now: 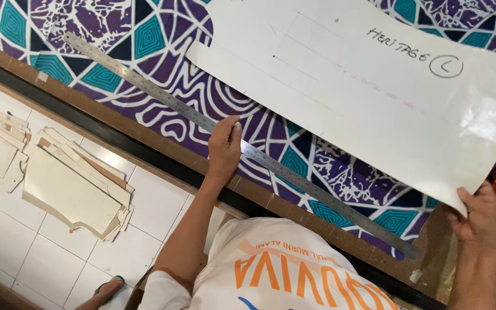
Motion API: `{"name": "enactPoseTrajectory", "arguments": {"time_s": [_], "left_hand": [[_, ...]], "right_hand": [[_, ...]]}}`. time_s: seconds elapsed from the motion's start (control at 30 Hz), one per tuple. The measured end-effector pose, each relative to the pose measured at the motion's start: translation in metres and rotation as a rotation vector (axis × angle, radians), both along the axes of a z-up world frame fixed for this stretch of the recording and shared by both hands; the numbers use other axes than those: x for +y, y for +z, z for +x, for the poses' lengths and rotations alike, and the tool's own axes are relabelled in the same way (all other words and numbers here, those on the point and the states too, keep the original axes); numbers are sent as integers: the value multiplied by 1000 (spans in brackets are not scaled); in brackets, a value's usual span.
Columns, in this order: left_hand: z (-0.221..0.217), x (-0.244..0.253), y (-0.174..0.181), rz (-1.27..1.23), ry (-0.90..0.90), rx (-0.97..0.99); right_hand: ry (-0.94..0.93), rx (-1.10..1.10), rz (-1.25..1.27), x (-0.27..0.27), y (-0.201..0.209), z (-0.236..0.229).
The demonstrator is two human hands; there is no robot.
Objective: The person measures a large piece of patterned fabric on a wooden table using a metal ruler and a wooden straightedge. They repeatedly reposition the tools to mark or verify measurements across the fabric surface.
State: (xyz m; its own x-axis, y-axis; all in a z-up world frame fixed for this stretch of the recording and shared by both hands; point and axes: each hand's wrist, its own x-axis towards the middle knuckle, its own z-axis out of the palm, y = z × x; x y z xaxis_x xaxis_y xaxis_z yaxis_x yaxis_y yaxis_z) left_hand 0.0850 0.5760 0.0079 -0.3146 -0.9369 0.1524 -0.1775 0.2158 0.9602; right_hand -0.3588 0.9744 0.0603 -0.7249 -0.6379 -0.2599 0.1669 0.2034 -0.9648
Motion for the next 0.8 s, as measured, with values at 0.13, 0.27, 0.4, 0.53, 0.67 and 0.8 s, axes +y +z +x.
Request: {"name": "enactPoseTrajectory", "arguments": {"time_s": [0.13,0.27,0.4,0.53,0.67,0.8], "left_hand": [[-6,-2,4,-104,-41,-94],[-7,10,7,-354,-260,-236],[-4,29,19,-422,-546,-415],[-12,26,27,-450,-615,-500],[-15,28,30,-474,-643,-586],[-24,24,39,-412,-734,-752]], "right_hand": [[-194,-236,-245,8,-16,53],[-157,-235,-339,-4,-14,77],[-119,-3,-220,-25,-3,66],[-159,9,-174,-58,-4,40],[-191,37,-58,-89,-21,22],[-201,102,-112,-119,-19,5]]}}
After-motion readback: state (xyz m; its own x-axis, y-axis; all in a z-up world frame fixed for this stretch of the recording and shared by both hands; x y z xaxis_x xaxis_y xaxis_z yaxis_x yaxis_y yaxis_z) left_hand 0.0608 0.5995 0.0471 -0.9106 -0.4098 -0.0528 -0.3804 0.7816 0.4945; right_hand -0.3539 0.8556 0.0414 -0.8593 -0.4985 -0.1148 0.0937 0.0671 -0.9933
